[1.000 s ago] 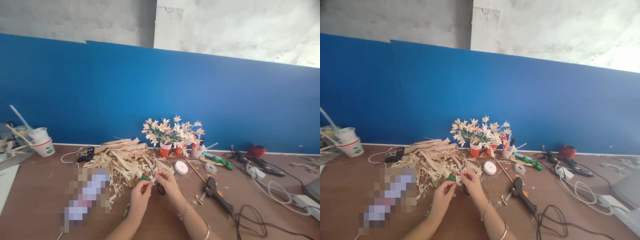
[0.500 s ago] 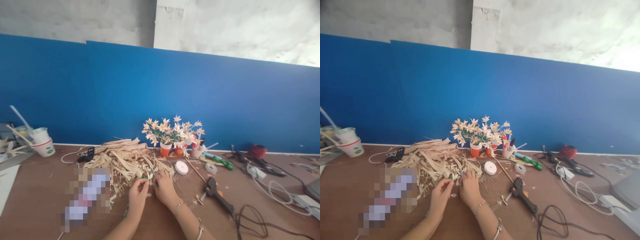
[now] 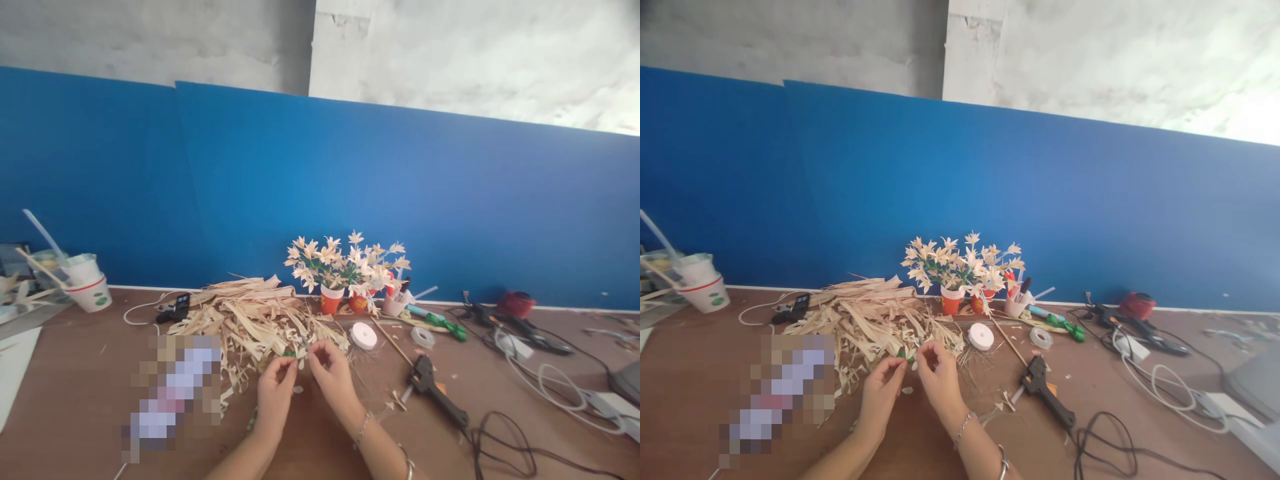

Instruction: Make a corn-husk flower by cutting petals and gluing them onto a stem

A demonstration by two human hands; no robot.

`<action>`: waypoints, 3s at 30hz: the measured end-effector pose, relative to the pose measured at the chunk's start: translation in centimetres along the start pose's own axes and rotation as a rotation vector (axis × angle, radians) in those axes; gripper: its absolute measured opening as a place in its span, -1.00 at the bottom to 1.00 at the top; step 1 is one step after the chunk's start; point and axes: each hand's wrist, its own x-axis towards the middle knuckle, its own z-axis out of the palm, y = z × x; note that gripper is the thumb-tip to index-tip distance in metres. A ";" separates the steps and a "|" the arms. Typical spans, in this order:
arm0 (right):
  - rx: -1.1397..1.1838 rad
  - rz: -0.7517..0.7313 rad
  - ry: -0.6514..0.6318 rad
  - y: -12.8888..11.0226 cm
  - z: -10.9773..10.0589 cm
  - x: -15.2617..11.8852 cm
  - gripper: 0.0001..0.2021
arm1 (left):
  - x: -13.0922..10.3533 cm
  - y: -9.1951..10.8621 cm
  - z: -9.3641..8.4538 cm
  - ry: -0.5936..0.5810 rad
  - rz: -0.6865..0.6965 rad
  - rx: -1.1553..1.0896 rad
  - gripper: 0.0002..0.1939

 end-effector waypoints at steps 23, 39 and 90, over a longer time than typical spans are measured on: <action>-0.006 -0.099 0.006 0.4 0.4 -0.1 -0.93 | 0.2 -0.8 0.0 -0.086 0.049 0.030 -0.73; -0.051 -0.104 -0.016 0.4 0.2 0.0 -0.92 | 0.0 -0.4 0.4 -0.107 -0.047 -0.015 -0.69; 0.244 0.128 -0.018 1.0 -0.1 0.4 -0.73 | -0.1 -0.6 0.2 -0.153 0.088 0.068 -0.80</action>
